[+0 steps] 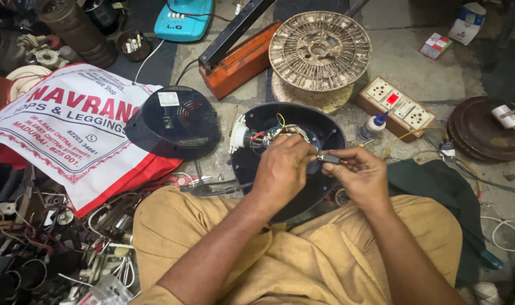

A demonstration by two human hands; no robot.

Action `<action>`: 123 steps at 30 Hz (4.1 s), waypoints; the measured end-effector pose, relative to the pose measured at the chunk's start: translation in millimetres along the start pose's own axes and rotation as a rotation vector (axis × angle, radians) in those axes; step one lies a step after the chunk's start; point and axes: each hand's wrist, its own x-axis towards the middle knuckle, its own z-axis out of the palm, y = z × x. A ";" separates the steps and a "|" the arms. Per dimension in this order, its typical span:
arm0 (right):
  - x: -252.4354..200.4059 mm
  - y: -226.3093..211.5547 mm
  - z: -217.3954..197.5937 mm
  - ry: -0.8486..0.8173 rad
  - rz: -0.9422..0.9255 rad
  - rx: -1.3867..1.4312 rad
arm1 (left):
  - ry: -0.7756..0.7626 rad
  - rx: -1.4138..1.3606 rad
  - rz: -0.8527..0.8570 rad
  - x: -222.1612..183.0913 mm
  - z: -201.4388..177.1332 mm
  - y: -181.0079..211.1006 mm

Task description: The person sits on the floor and cleans the internal components and casing of a disassembled fan using a cloth. They wipe the motor housing and the fan cover, then use a screwdriver to adjust the internal wiring.

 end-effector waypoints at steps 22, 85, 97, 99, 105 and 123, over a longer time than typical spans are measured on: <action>-9.1 -13.3 6.1 -0.055 0.111 -0.070 | -0.155 -0.027 0.049 -1.3 -17.1 -5.5; -15.7 -36.3 18.6 -0.080 0.017 -0.221 | -0.100 -0.223 -0.071 -16.1 -4.0 -14.1; -14.3 -34.9 19.3 -0.020 0.093 -0.182 | -0.170 -0.303 -0.168 -1.8 -17.2 -4.7; -15.4 -31.9 20.4 -0.018 0.098 -0.242 | -0.190 -0.253 -0.125 -2.7 -15.0 -8.3; -19.1 -24.5 13.4 -0.041 -0.038 -0.384 | -0.142 -0.200 -0.191 -6.3 2.2 -8.6; -18.3 -26.7 34.9 0.078 0.129 -0.047 | -0.051 0.103 0.106 -35.5 -25.3 3.1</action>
